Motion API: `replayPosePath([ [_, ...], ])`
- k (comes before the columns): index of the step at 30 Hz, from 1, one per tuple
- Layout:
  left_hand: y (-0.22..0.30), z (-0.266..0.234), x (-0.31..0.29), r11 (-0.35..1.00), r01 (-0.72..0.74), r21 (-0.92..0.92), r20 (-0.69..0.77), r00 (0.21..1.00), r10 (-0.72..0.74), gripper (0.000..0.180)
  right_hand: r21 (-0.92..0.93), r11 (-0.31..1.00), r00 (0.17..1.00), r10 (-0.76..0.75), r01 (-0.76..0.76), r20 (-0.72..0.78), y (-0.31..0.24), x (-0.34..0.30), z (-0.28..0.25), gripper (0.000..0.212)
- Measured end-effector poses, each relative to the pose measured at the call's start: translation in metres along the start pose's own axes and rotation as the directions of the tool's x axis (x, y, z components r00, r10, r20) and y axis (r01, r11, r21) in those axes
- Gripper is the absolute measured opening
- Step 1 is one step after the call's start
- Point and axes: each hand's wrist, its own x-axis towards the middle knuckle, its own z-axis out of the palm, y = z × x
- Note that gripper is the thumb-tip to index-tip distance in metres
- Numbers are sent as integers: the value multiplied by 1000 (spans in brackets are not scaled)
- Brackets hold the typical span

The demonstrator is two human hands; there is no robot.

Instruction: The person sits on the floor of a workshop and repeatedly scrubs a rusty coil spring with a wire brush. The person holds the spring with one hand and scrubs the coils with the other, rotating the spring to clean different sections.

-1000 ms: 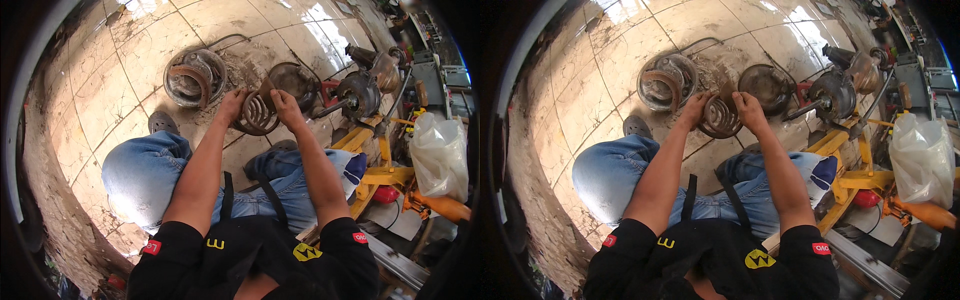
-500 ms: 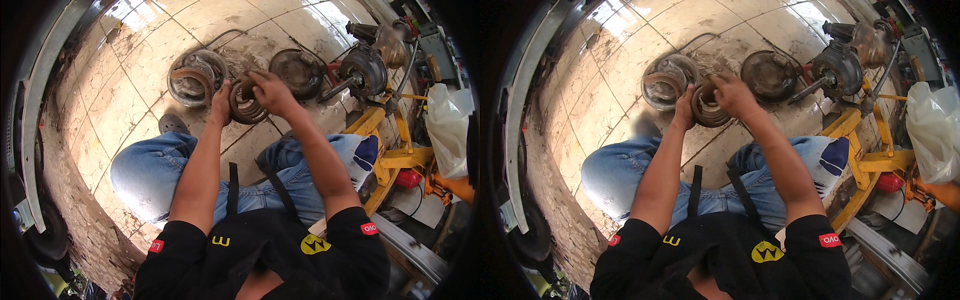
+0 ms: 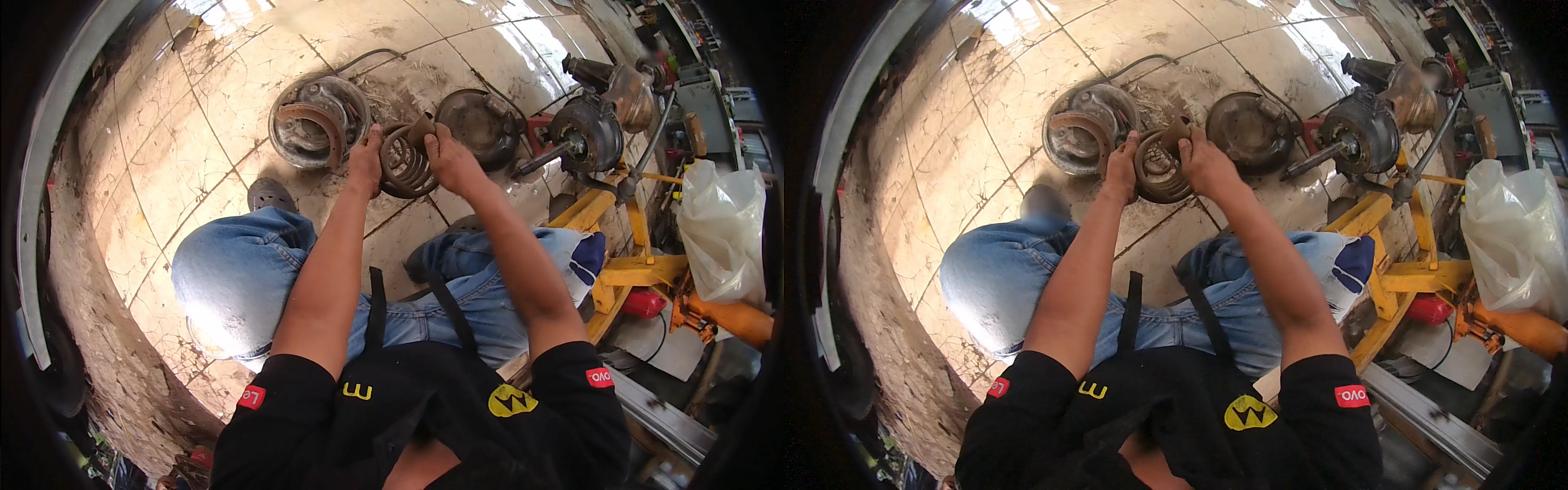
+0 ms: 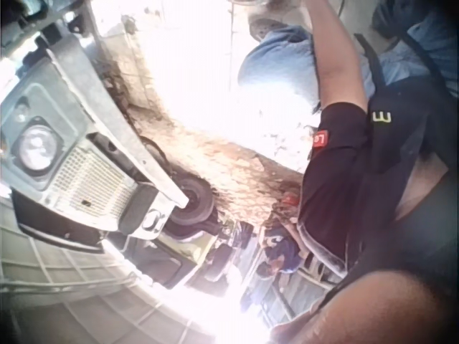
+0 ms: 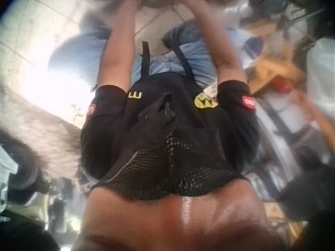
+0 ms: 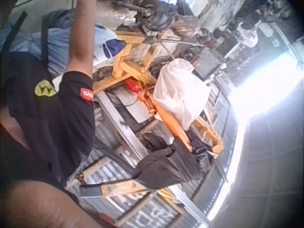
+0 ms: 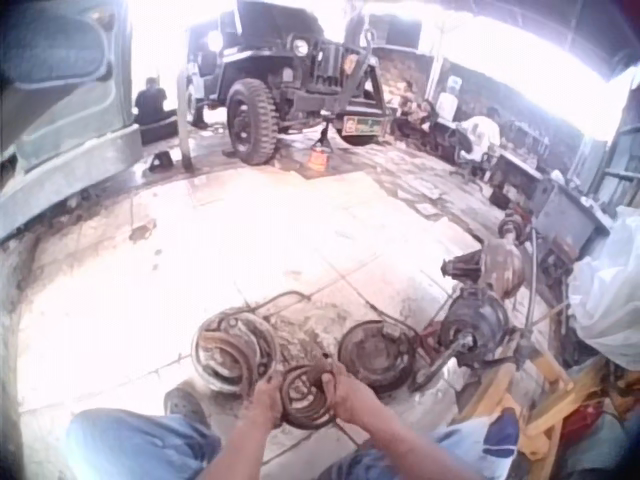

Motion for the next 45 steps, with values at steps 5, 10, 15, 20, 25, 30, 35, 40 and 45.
replayPosePath([
  [5, -5, 0, 2, 1000, 3, -20, 43, 999, -2, 46, -229, 973, 993, 44, -17, 112, 35, 13, 14, 41],
  [10, -7, -6, 10, 991, -38, 131, -15, 999, 40, 47, 349, 912, 965, 145, -216, 220, 20, 19, -6, 55],
  [15, -8, -8, 17, 991, -97, 91, -71, 992, 104, 46, 745, 356, 823, 318, -564, 471, 23, -1, 5, 60],
  [20, -6, -1, 10, 961, -174, 215, -72, 978, 194, 50, 680, 660, 944, 161, -320, 288, 42, 21, 12, 58],
  [25, -13, -4, 31, 994, -102, 48, -11, 995, 102, 52, 794, 191, 803, 312, -577, 508, 31, 21, 0, 68],
  [30, -17, 5, 31, 987, -115, 112, -60, 991, 122, 55, 908, 201, 893, 347, -369, 286, 90, 9, 61, 70],
  [35, -3, 7, 17, 994, -63, 85, -59, 996, 68, 51, 749, 445, 796, 578, -491, 179, 15, 18, 12, 79],
  [40, -9, 2, 21, 961, -86, 262, -62, 992, 105, 53, 395, 876, 945, 323, -278, -50, 35, 2, 30, 67],
  [45, -3, 7, 14, 999, -7, 39, 4, 1000, 7, 48, -185, 983, 987, -48, 18, -155, 3, 13, 13, 49],
])
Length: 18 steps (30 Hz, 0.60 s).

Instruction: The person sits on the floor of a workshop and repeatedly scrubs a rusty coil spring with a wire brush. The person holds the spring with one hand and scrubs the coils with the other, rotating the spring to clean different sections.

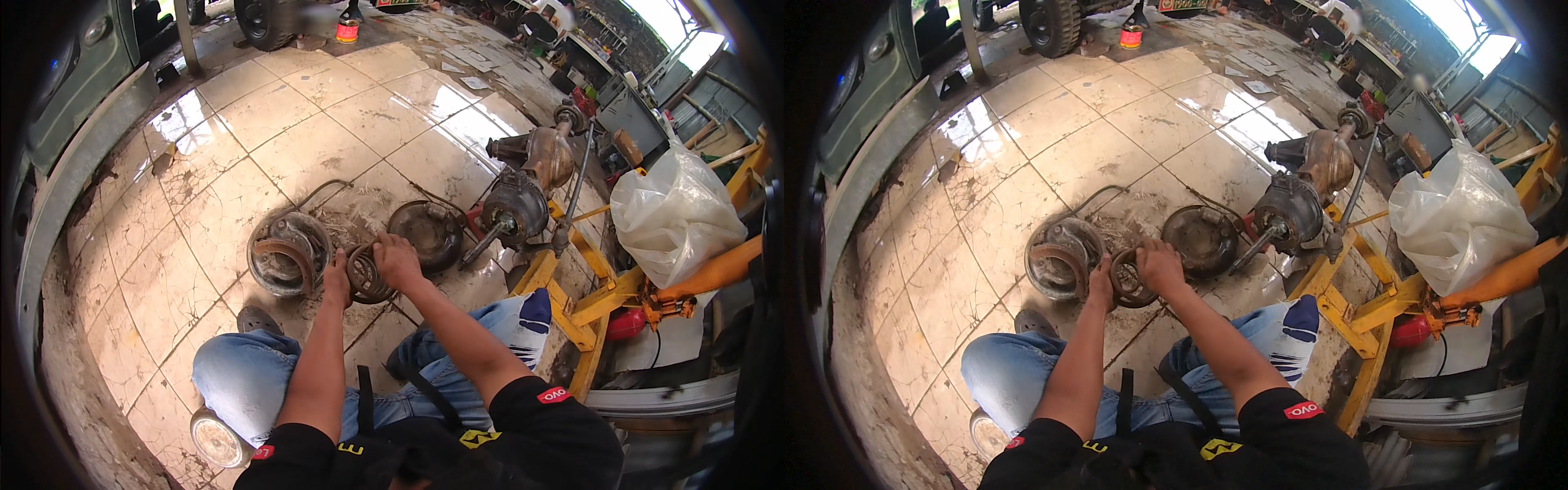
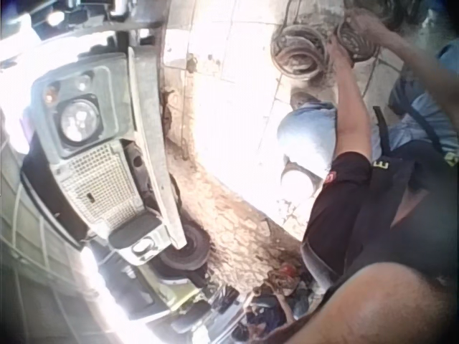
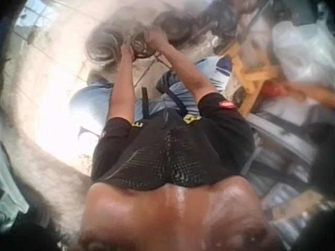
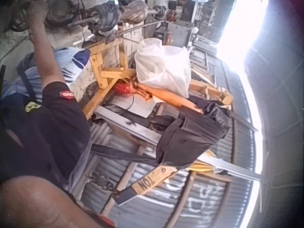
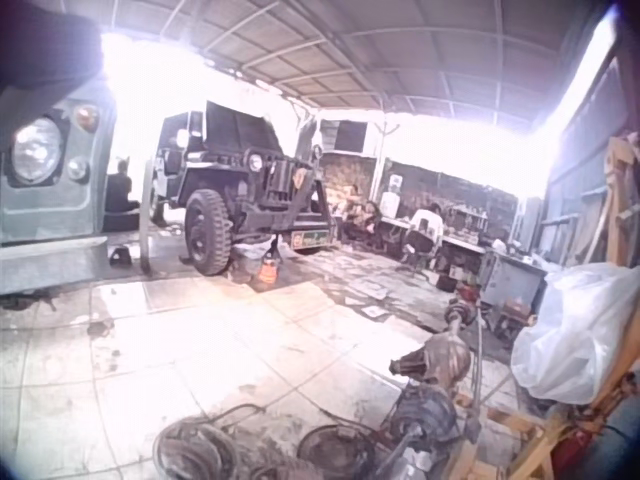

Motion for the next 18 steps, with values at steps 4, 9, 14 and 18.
replayPosePath([
  [4, 3, -4, 5, 992, 20, -125, 84, 996, -10, 46, -15, 959, 958, -284, 283, -34, -3, 8, -3, 47],
  [9, 3, 10, -4, 990, 7, -139, 105, 994, 8, 46, -154, 948, 960, -278, 279, 31, 5, 17, 8, 47],
  [14, -2, 3, 4, 989, -26, -142, 134, 990, 45, 48, -191, 975, 985, -87, 115, 149, -6, 22, -7, 47],
  [18, 1, 7, 0, 986, -24, -164, 144, 988, 48, 49, -62, 903, 904, -422, 426, 70, -14, 4, -5, 48],
])
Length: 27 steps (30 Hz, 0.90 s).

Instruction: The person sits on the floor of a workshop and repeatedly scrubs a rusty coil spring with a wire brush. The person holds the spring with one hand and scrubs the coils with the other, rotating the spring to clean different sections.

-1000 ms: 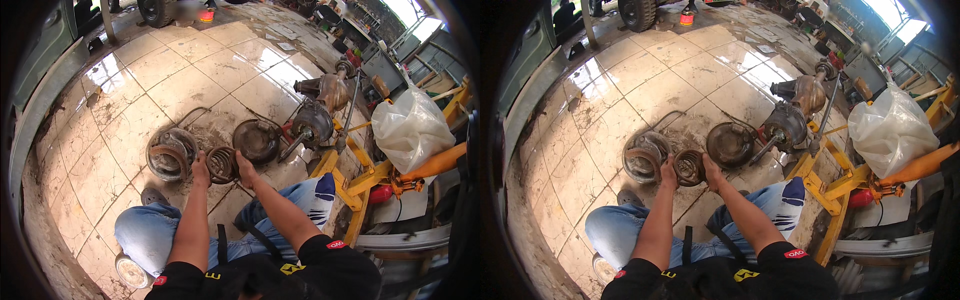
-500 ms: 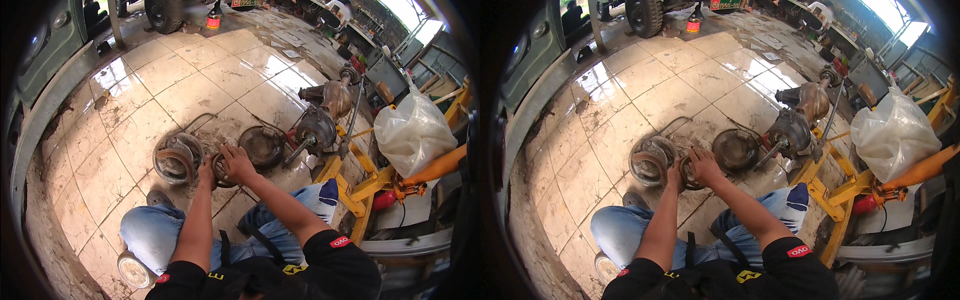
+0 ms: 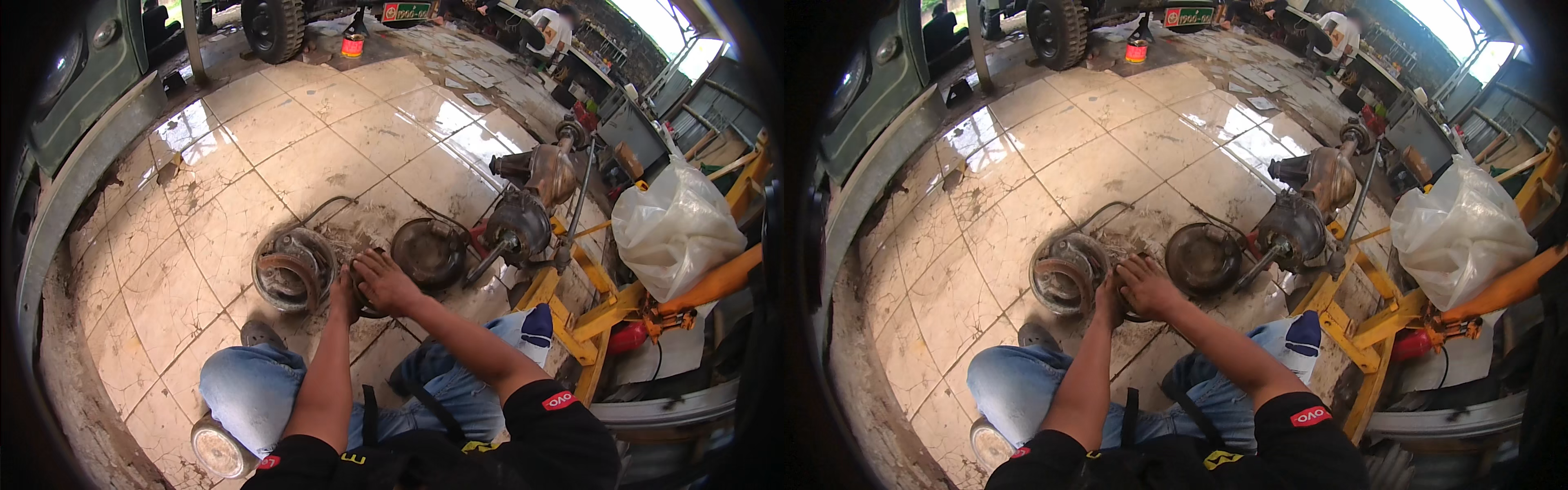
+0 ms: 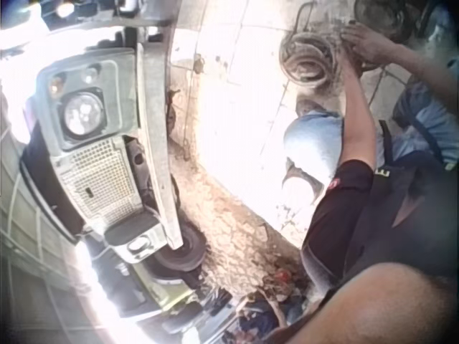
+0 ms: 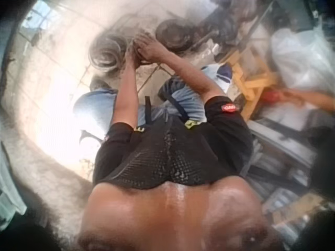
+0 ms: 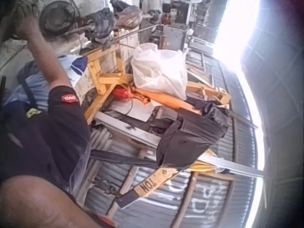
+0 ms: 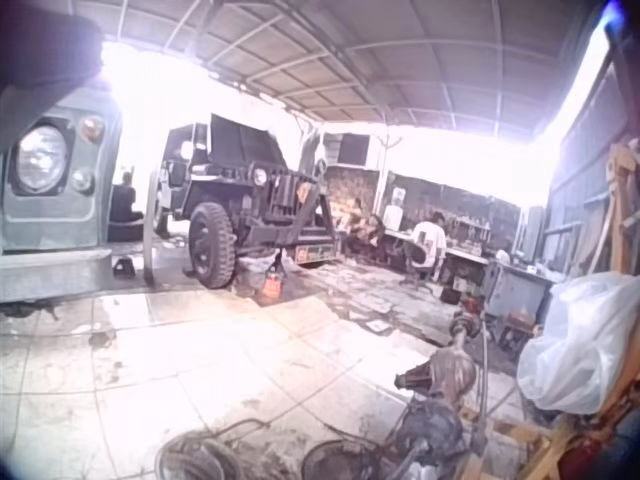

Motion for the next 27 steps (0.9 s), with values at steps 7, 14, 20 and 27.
replayPosePath([
  [7, -1, -3, -9, 993, 0, -116, 81, 997, 10, 49, -82, 985, 987, -157, 155, -20, -3, 1, -1, 49],
  [14, -4, -5, -2, 992, 64, -108, 48, 997, -59, 48, -91, 996, 1000, -13, 15, 15, -7, -4, -6, 54],
  [20, -21, -23, 18, 994, 55, -92, 133, 990, -42, 47, -85, 989, 991, 124, -119, 56, -13, 0, -17, 57],
  [27, -34, -41, 27, 775, -549, 312, 285, 833, 475, 46, -101, 995, 999, -21, 18, -30, -9, -3, 8, 48],
])
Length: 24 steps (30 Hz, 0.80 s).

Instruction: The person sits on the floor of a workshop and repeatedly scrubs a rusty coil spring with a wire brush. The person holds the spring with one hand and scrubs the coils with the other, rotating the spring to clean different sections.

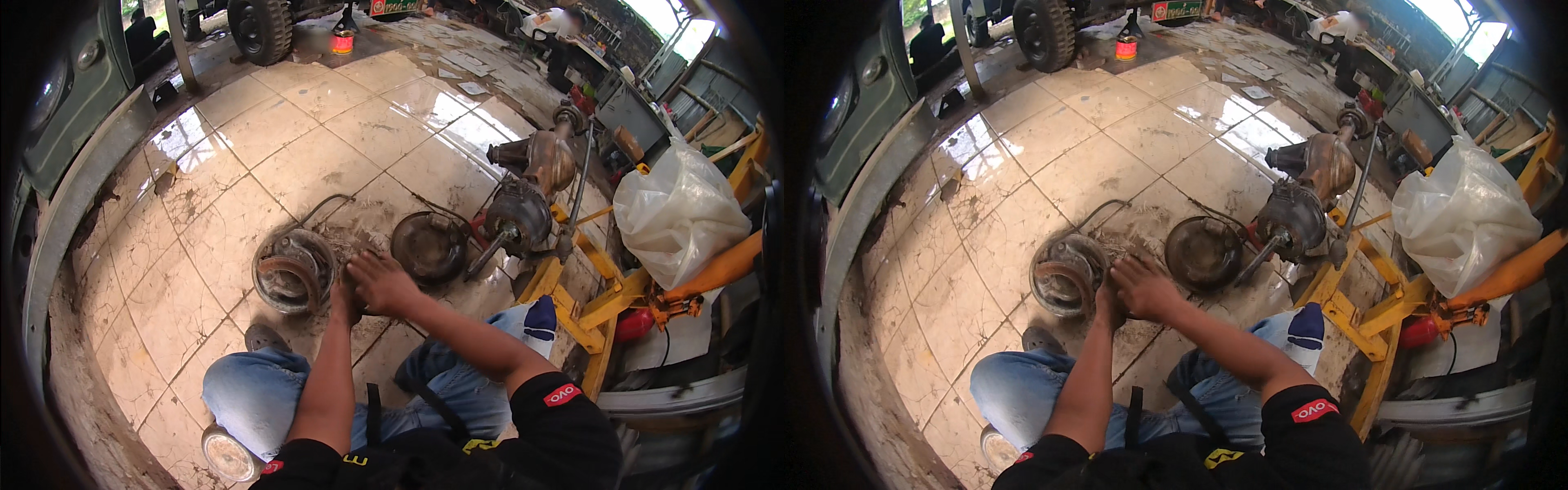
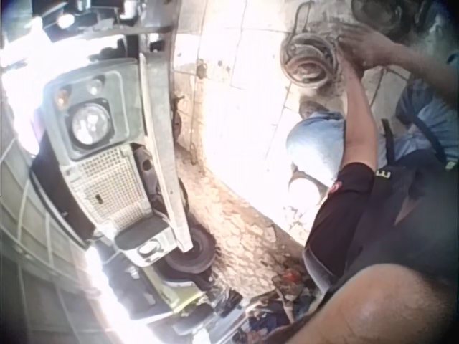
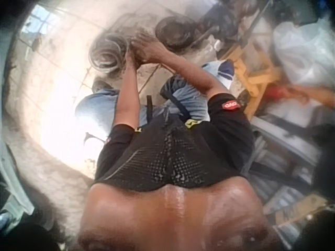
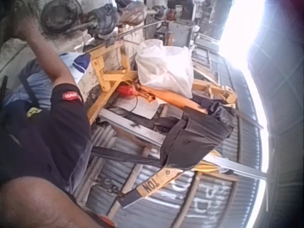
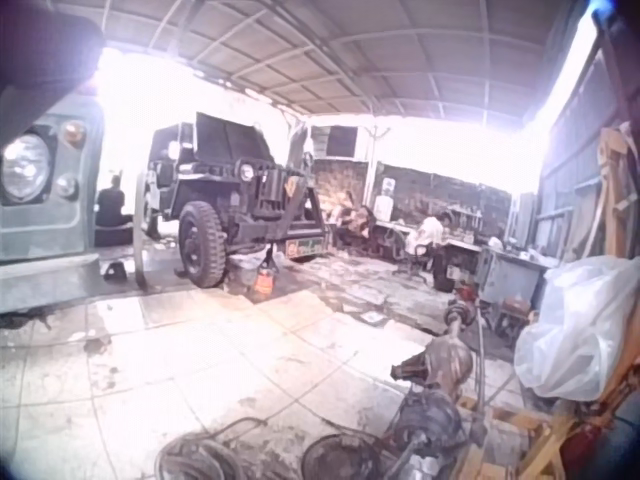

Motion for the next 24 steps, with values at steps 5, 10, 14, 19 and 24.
replayPosePath([
  [5, 50, 18, 0, 759, 515, -397, -68, 809, -584, 45, 158, 874, 867, 404, -460, 291, 28, 15, -21, 48],
  [10, 41, 11, 4, 781, 500, -374, -52, 830, -556, 48, 401, 715, 768, 296, -573, 569, 74, 19, -16, 61],
  [14, 56, 1, 2, 774, 571, -273, -130, 776, -618, 53, 422, 508, 595, 243, -751, 766, 78, 4, -33, 70],
  [19, 46, -1, 5, 785, 536, -312, -83, 807, -584, 53, 551, 179, 579, 223, -815, 784, 65, 30, -27, 60],
  [24, 40, 0, 5, 785, 595, -173, -131, 776, -617, 54, 529, -222, 515, 118, -819, 849, 79, 2, -13, 54],
])
